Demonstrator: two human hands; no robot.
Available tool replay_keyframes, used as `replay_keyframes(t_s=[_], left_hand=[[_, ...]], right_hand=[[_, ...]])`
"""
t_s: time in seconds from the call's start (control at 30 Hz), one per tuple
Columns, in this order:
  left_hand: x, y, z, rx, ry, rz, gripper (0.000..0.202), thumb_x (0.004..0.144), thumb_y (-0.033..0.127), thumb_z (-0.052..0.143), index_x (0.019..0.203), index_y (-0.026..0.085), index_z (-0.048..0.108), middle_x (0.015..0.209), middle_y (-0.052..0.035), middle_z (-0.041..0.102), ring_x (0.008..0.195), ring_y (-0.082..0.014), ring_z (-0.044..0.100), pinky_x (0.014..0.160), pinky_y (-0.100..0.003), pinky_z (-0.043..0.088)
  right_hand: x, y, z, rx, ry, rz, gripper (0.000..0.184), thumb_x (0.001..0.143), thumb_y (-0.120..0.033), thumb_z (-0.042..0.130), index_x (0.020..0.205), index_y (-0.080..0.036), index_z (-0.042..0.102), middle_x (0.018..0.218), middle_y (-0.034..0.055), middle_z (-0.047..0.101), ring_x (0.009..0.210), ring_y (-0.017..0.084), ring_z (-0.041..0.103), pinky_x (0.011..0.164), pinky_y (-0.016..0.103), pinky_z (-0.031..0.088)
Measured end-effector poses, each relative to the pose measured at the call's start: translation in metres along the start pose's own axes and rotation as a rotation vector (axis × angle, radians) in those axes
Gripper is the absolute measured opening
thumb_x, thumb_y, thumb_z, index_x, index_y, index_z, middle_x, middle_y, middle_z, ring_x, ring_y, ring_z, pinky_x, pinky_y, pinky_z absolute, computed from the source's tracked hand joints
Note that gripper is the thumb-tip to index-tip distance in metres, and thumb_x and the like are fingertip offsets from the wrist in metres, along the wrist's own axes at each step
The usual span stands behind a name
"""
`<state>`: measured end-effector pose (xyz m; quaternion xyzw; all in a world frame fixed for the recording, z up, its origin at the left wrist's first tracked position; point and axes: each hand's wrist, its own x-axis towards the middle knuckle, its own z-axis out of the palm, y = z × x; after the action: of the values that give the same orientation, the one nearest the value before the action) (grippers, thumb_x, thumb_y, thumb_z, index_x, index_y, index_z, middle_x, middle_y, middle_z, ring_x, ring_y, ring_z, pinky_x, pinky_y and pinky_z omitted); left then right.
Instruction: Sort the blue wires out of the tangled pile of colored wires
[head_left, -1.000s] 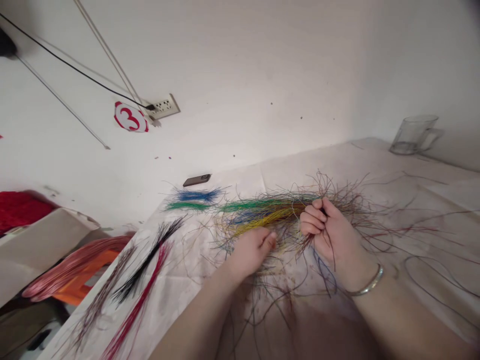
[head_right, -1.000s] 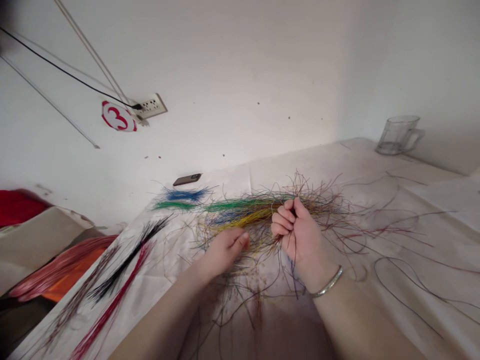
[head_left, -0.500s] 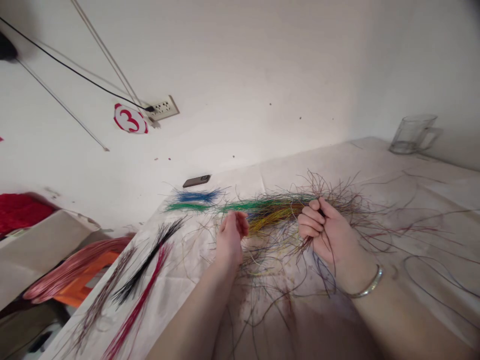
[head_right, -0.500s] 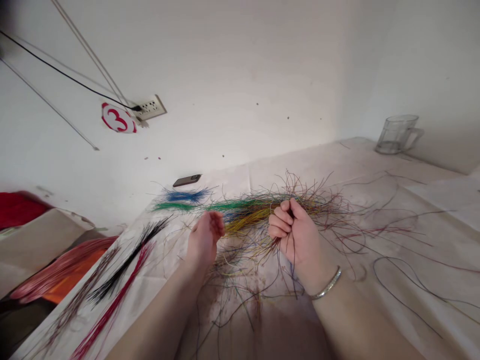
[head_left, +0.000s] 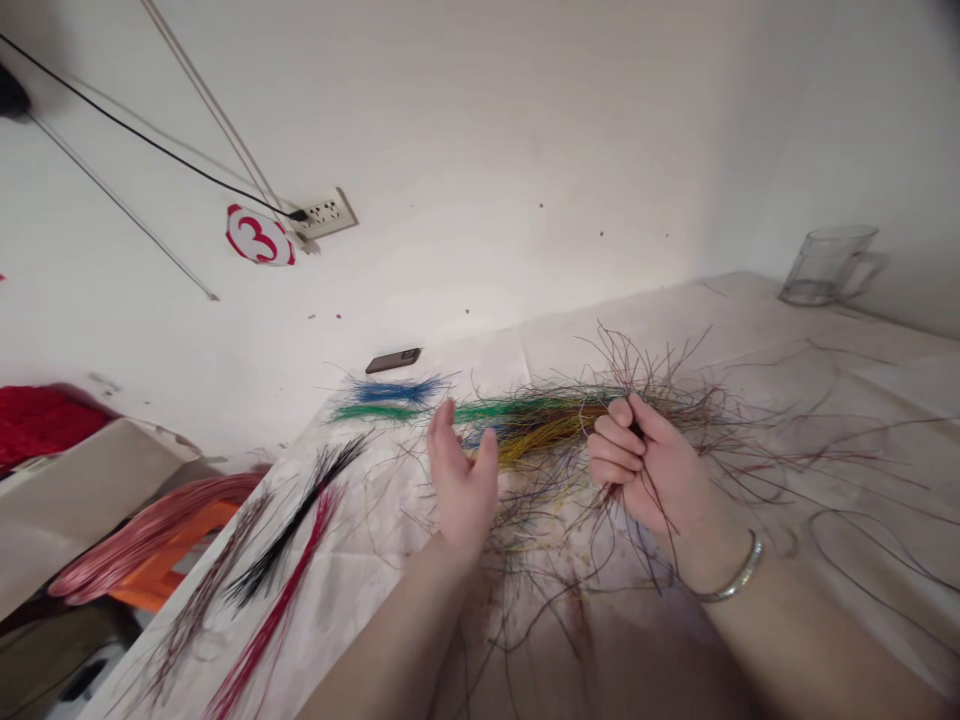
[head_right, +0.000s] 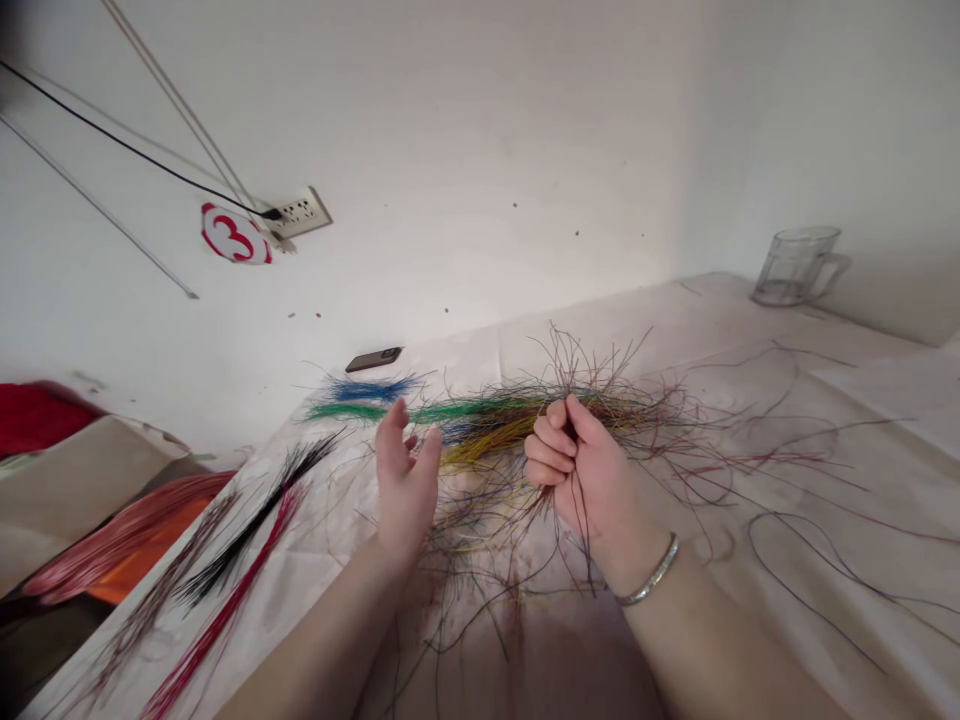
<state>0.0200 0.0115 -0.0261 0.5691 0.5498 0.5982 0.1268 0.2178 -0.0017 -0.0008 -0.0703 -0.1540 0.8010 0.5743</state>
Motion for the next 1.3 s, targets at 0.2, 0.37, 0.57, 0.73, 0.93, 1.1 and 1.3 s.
replay_keyframes(t_s=[0.2,0.37,0.57,0.73,0.93,1.1,1.3], left_hand=[[-0.027,0.034,0.004,-0.333,-0.830,0.044,0.032,0.094,0.033,0.041,0.120,0.020,0.055,0.116,-0.0082,0.062,0.108,-0.0213,0.055,0.095,-0.037,0.040],[-0.037,0.038,0.010,-0.402,-1.116,-0.080,0.039,0.096,0.041,0.031,0.102,0.014,0.058,0.085,-0.0071,0.065,0.081,-0.0175,0.060,0.080,-0.032,0.045],[-0.025,0.027,0.007,0.107,-1.120,0.068,0.038,0.093,0.042,0.035,0.075,0.017,0.057,0.061,0.0010,0.050,0.058,-0.0118,0.045,0.056,-0.024,0.034],[-0.018,0.023,0.007,0.228,-1.024,0.155,0.034,0.091,0.038,0.042,0.070,0.018,0.060,0.064,0.0000,0.053,0.061,-0.0135,0.046,0.058,-0.025,0.033],[-0.025,0.025,0.011,-0.353,-0.951,-0.255,0.041,0.091,0.047,0.038,0.085,0.018,0.066,0.079,-0.0067,0.064,0.077,-0.0189,0.058,0.073,-0.030,0.043],[-0.035,0.028,0.014,-0.693,-1.130,-0.670,0.049,0.086,0.060,0.040,0.091,0.017,0.063,0.073,-0.0078,0.064,0.058,-0.0166,0.058,0.056,-0.029,0.041],[-0.030,0.029,0.013,-0.648,-1.017,-0.686,0.037,0.082,0.052,0.056,0.072,0.016,0.055,0.051,0.0036,0.042,0.043,-0.0067,0.029,0.044,-0.024,0.016]], right_hand=[[-0.004,0.004,0.003,-0.072,-0.098,0.064,0.030,0.091,-0.032,0.048,0.065,-0.018,0.046,0.052,-0.0082,0.016,0.043,0.006,0.013,0.039,0.018,0.013],[-0.004,0.005,0.003,-0.094,-0.110,0.054,0.030,0.089,-0.033,0.051,0.064,-0.018,0.046,0.051,-0.0083,0.015,0.043,0.006,0.011,0.039,0.018,0.012],[-0.004,-0.002,0.003,-0.082,-0.076,0.051,0.031,0.090,-0.032,0.050,0.063,-0.018,0.044,0.051,-0.0082,0.015,0.043,0.006,0.012,0.039,0.018,0.014],[-0.002,-0.008,0.000,-0.057,-0.033,0.006,0.029,0.090,-0.031,0.050,0.064,-0.018,0.043,0.052,-0.0081,0.015,0.043,0.007,0.015,0.038,0.017,0.016],[0.001,0.004,0.001,-0.147,0.007,-0.017,0.028,0.089,-0.034,0.052,0.066,-0.019,0.047,0.052,-0.0077,0.019,0.043,0.007,0.017,0.038,0.016,0.022],[0.003,0.019,0.000,-0.287,0.016,-0.026,0.029,0.088,-0.039,0.054,0.067,-0.019,0.052,0.052,-0.0067,0.029,0.045,0.007,0.025,0.042,0.017,0.028],[0.004,0.023,0.000,-0.481,0.075,-0.169,0.025,0.087,-0.039,0.055,0.072,-0.019,0.057,0.056,-0.0039,0.043,0.053,0.010,0.041,0.052,0.022,0.038]])
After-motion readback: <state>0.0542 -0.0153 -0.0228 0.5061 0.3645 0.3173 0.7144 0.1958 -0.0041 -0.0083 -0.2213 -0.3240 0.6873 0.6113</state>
